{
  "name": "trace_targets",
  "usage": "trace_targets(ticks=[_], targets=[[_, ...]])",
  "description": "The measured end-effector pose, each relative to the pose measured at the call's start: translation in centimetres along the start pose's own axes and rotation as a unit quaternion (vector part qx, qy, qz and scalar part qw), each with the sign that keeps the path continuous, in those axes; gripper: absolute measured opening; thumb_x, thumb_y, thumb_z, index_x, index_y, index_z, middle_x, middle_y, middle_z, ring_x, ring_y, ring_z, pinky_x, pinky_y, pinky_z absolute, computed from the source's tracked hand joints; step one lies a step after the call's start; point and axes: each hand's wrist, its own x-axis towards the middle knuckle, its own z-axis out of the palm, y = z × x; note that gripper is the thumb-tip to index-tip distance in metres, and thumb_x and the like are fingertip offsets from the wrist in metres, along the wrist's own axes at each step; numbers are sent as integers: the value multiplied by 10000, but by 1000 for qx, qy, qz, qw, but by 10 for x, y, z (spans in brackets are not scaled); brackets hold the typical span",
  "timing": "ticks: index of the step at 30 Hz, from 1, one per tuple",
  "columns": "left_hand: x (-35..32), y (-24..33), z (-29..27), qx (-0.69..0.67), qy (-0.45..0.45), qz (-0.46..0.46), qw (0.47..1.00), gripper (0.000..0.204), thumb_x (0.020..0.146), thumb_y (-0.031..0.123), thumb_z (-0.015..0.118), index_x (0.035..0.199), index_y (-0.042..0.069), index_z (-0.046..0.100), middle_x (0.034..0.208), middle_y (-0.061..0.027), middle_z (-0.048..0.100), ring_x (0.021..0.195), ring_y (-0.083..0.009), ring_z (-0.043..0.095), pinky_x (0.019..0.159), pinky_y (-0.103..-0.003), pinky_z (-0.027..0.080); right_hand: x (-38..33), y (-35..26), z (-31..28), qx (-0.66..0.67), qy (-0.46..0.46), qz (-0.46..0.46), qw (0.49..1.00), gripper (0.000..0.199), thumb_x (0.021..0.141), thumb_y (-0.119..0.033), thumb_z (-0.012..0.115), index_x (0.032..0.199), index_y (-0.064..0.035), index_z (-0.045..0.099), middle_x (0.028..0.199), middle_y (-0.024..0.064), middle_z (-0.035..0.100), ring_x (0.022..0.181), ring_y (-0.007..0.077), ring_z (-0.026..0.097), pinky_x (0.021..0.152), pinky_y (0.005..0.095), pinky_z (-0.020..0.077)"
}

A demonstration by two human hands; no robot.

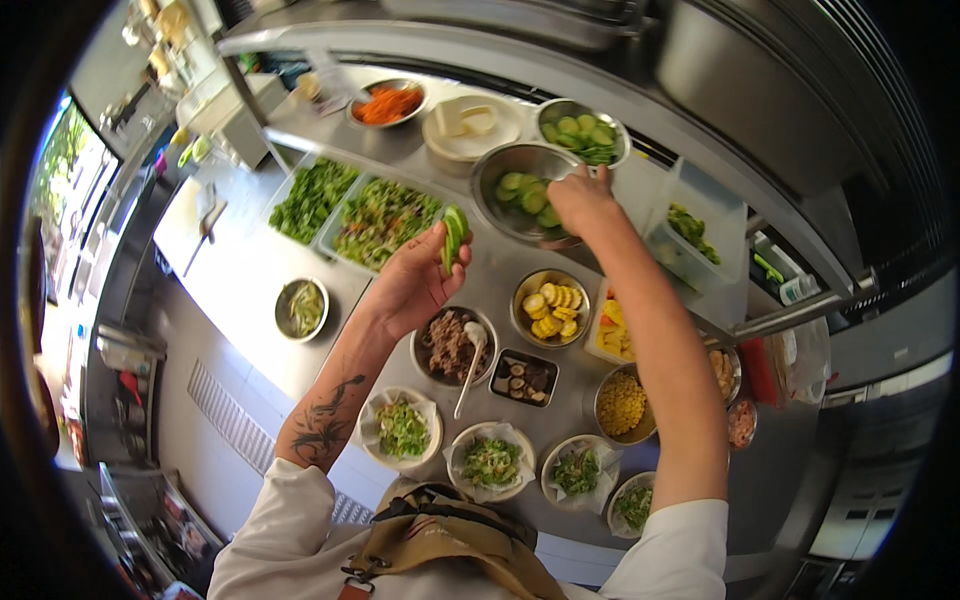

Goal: The person assembles multiple salad bowls on a stainless steel counter. They add lettuce, sliced cucumbers, sliced bananas, and corn kernels to each bowl, arranging the ingredients by hand.

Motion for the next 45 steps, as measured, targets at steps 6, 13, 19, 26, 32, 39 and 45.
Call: trace_targets(ticks=[6,13,19,26,32,39,45], targets=[[-73,-1,-40,9,54,27,998,238,1086,262,577,1228,75,612,1160,-51,685,990,-154,695,815,-290,623,26,-10,0,-17,-33,6,999,355,789,-16,768,1141,-57,742,1231,163,721,1243,374,618,1077,552,454],[-135,-14,-74,233,157,143,949,292,1048,207,661,1237,-8,601,1117,-78,713,957,-142,700,859,-320,625,-44,-6,-5,166,271,46,947,198,920,-111,731,1088,-12,696,1097,144,695,909,304,675,814,395,536],[-191,-51,-120,361,173,123,908,281,1018,191,706,1181,-32,654,1030,-60,738,900,-98,684,779,-270,567,-153,-187,90,632,198,-57,747,163,978,-117,733,1081,5,706,919,4,712,845,70,650,765,244,530],[-315,-110,-189,565,205,-115,791,255,974,154,740,1140,-30,678,896,-57,734,803,-85,649,738,-271,528,-254,-346,224,760,-67,57,644,226,976,-116,723,1149,28,706,897,66,742,787,106,666,713,269,525],[-309,-117,-214,641,214,-35,736,265,937,188,744,1137,22,694,947,-154,761,846,-265,727,768,-393,553,-224,-367,246,692,26,39,720,188,968,-62,705,1130,34,694,946,73,747,811,128,686,704,295,538],[-224,-115,-235,752,223,-52,619,240,941,243,680,1118,81,694,1000,-188,750,964,-410,707,838,-522,554,-168,-367,258,590,17,91,802,189,955,-75,676,1128,0,695,1001,188,758,945,373,728,825,430,570],[-206,-129,-242,783,199,-36,588,214,947,233,679,1096,79,676,1019,-171,738,891,-392,719,767,-515,568,-158,-363,276,533,25,81,842,214,964,-58,672,1172,-12,688,1043,201,759,976,377,733,809,455,570]])
